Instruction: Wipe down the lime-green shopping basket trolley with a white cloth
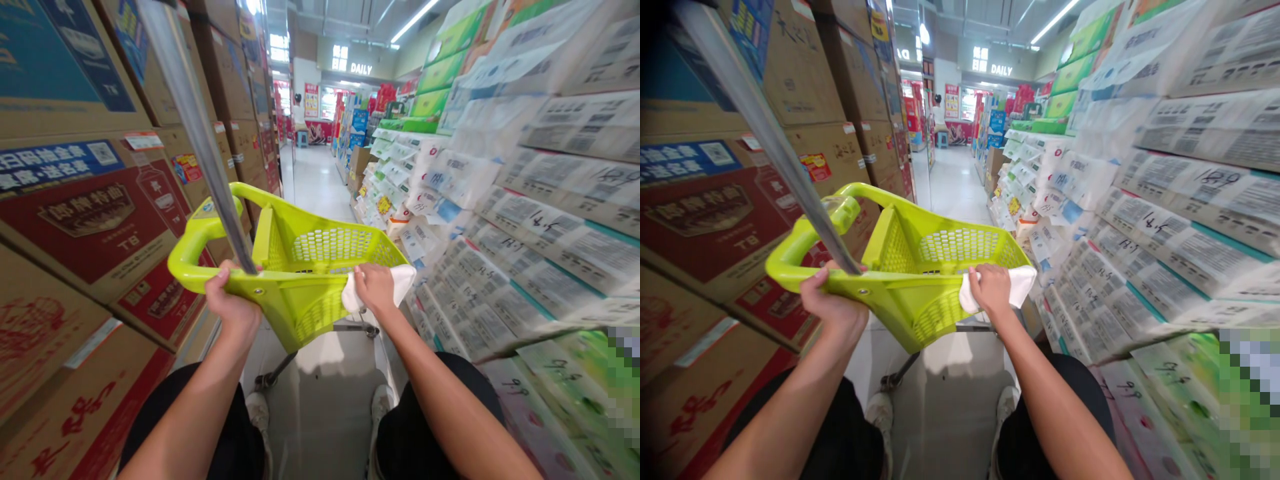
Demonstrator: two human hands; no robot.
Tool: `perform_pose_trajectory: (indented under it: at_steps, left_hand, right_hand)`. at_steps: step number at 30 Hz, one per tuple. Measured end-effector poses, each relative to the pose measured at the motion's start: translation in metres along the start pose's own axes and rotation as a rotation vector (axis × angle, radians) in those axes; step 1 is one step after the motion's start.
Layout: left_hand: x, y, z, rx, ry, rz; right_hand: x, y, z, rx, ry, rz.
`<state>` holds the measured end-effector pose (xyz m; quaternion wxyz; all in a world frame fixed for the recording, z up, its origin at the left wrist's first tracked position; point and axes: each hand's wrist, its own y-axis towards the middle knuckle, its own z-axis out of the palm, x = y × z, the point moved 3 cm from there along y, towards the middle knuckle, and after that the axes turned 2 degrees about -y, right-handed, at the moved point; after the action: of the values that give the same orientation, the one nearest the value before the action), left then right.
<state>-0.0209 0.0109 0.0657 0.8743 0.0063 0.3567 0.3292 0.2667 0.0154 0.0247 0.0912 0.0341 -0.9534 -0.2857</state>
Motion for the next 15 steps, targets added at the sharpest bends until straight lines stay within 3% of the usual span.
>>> perform_pose_trajectory:
  at_steps: [5, 8, 11, 15]
  left_hand:
    - [0.009, -0.045, 0.021, 0.092, -0.048, -0.050]
    - [0.014, -0.054, 0.025, 0.137, -0.068, -0.097]
    - [0.017, -0.040, 0.023, 0.147, -0.054, -0.127]
    - [0.017, 0.002, 0.010, 0.084, -0.020, -0.126]
  right_hand:
    - [0.086, -0.006, -0.019, -0.111, 0.272, -0.153]
    - [0.104, -0.006, -0.026, -0.132, 0.323, -0.202]
    - [0.089, -0.003, -0.021, -0.087, 0.256, -0.272]
    - [0.031, 0.002, -0.004, -0.062, 0.059, -0.204]
